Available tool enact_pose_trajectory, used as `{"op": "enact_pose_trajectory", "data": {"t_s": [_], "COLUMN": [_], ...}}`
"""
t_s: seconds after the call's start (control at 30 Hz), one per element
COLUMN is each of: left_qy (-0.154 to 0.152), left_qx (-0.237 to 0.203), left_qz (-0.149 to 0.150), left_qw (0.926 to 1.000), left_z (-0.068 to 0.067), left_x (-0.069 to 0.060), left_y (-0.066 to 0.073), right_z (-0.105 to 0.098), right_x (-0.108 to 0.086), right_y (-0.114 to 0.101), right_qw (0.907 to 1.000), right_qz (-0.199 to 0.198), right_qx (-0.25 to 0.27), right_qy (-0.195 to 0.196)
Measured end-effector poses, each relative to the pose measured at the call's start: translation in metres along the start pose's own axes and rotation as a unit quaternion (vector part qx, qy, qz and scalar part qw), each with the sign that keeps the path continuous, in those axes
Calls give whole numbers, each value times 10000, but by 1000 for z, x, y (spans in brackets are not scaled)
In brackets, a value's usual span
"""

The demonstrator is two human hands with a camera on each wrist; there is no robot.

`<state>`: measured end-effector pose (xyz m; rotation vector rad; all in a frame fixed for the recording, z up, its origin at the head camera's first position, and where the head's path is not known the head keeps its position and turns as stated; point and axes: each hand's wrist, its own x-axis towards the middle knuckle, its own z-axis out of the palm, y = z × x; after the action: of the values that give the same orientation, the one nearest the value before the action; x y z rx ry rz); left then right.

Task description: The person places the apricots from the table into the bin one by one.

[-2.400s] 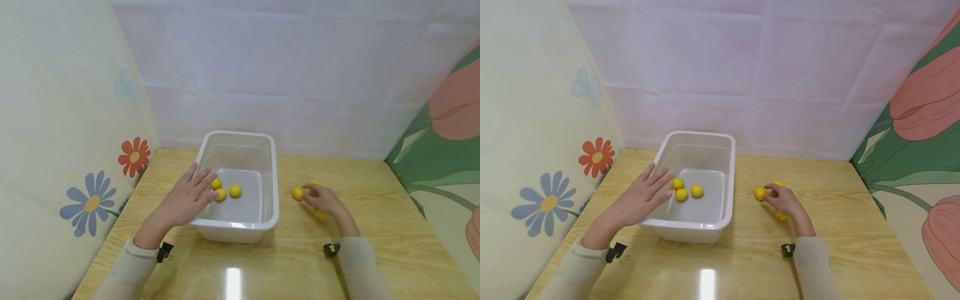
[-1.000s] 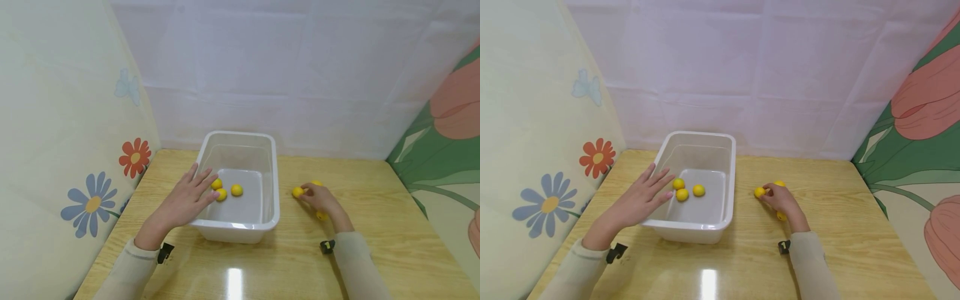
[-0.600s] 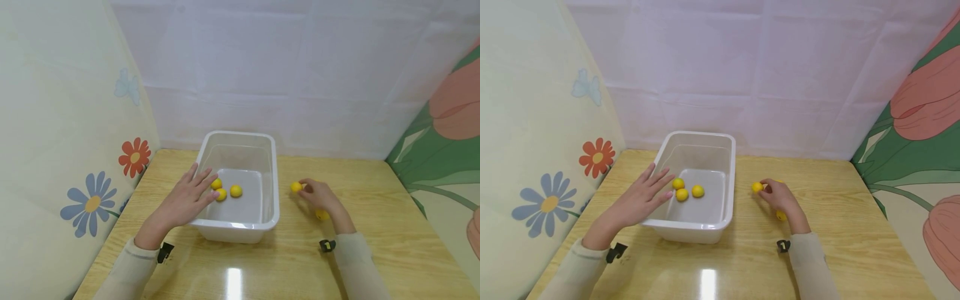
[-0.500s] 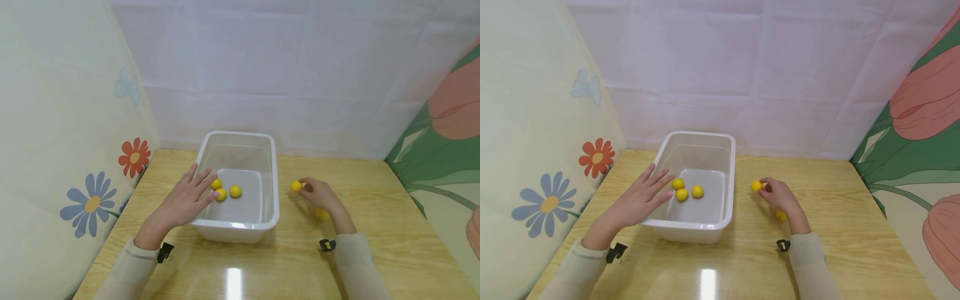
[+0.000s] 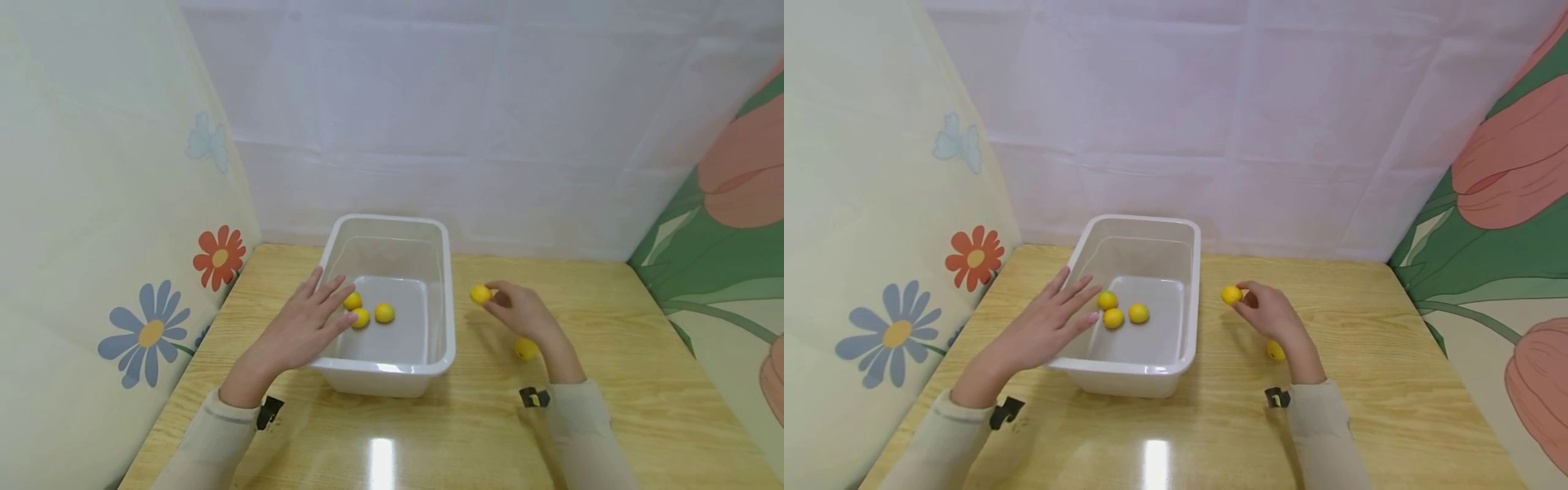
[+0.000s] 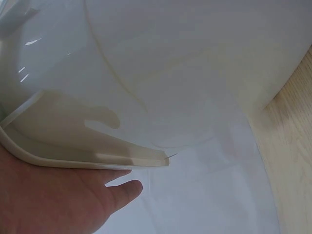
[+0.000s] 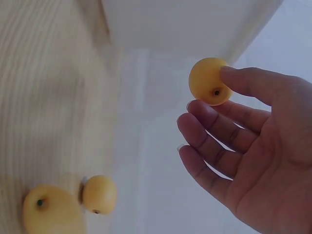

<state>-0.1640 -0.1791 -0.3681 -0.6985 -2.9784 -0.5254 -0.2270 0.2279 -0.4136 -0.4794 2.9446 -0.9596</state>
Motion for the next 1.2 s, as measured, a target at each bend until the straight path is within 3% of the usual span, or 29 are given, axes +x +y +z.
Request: {"op": "enact_pose_trajectory", "data": {"t_s": [0.47, 0.83, 1.2], "left_qy": [-4, 17, 9], "left_qx": [1, -31, -27], "left_qz": [-12, -16, -22], "left_qw": [10000, 10000, 10000], "left_z": [-1, 0, 0], "left_x": [0, 0, 0], "left_y": [0, 0, 0], "right_z": [-20, -31, -29], "right_x": [4, 12, 20], "right_y": [-35, -59, -92], "right_qw": [9995, 9971, 9934], "right_qz": [-140, -581, -953], "right_qx": [150, 257, 478], "right_qy": [246, 419, 430]}}
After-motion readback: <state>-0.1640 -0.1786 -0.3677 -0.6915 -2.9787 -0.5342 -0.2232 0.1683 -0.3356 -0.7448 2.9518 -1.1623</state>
